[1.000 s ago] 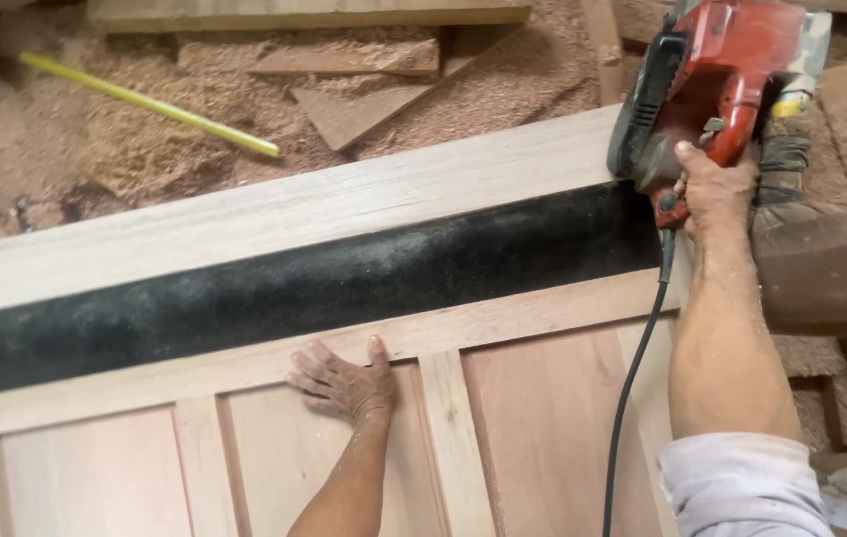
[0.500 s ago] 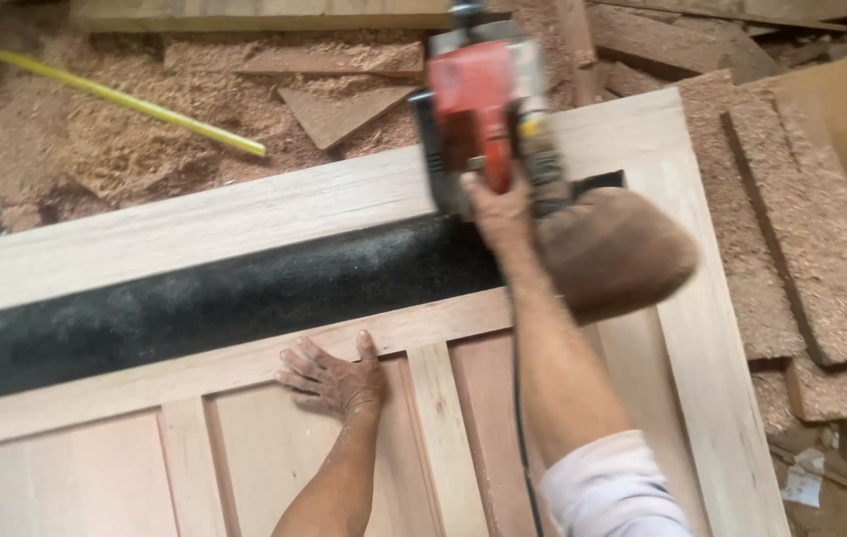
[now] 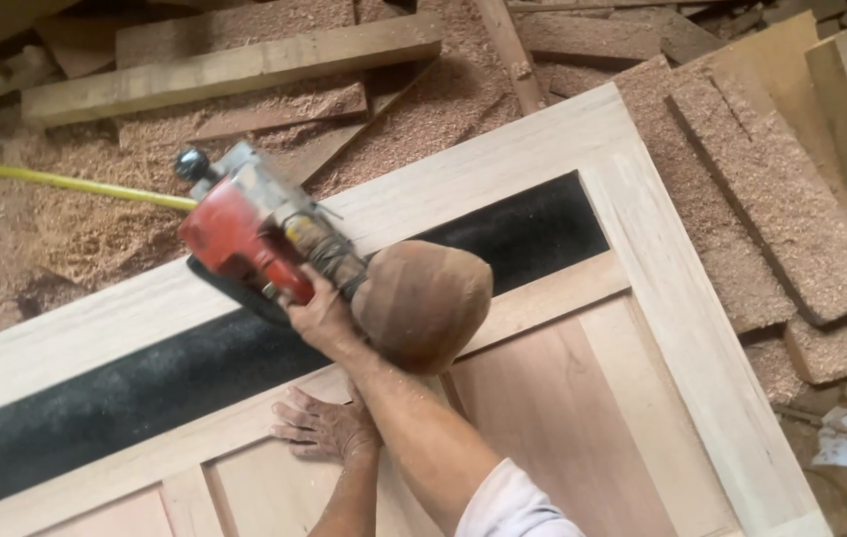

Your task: Sanding a wooden door frame using an electric belt sander in a workshop environment.

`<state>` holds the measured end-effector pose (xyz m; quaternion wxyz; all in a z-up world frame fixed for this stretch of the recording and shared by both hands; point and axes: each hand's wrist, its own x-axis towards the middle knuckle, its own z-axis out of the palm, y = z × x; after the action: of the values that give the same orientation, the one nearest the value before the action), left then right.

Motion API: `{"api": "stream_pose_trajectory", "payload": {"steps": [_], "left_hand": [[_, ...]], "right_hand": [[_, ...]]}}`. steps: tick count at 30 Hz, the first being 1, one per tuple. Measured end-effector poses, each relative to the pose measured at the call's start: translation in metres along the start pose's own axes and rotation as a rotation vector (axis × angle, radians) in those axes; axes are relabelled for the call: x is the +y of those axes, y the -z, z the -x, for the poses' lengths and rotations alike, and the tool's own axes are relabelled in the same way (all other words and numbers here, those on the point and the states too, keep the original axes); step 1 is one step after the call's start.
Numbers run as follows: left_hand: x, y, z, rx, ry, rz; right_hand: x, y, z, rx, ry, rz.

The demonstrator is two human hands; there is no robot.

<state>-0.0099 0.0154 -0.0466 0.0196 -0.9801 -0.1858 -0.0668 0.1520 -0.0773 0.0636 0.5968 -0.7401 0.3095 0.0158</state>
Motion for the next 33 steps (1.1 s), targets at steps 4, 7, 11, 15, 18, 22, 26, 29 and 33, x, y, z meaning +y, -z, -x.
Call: {"api": "stream_pose_trajectory", "payload": {"steps": [4,7,11,15,18,22,26,29,33], "left_hand": [[-0.004,-0.002,-0.001,0.079,-0.077,-0.117],[0.004,0.011,-0.005,-0.022,0.008,-0.008],[0.011,0.031,-0.008,-0.192,0.086,0.143],[0.012,0.035,-0.010,-0.248,0.088,0.167],[0.011,0.035,-0.009,-0.205,0.071,0.160],[0.015,0.042,-0.012,-0.293,0.106,0.153],[0.011,0.032,-0.010,-0.279,0.106,0.153],[0.013,0.033,-0.010,-0.242,0.103,0.159],[0.013,0.035,-0.010,-0.245,0.091,0.175]], "right_hand": [[-0.010,0.011,0.012,-0.098,-0.034,-0.002],[-0.003,0.024,0.008,-0.069,-0.023,0.002],[0.006,0.065,-0.002,0.042,-0.057,0.027],[0.025,0.116,-0.022,0.265,0.097,-0.030],[0.026,0.169,-0.029,0.377,0.094,-0.078],[0.031,0.241,-0.045,0.501,0.079,-0.013],[0.053,0.307,-0.064,0.675,0.021,0.067],[0.051,0.351,-0.069,0.733,0.050,0.032],[0.037,0.388,-0.063,0.823,-0.126,-0.163]]}}
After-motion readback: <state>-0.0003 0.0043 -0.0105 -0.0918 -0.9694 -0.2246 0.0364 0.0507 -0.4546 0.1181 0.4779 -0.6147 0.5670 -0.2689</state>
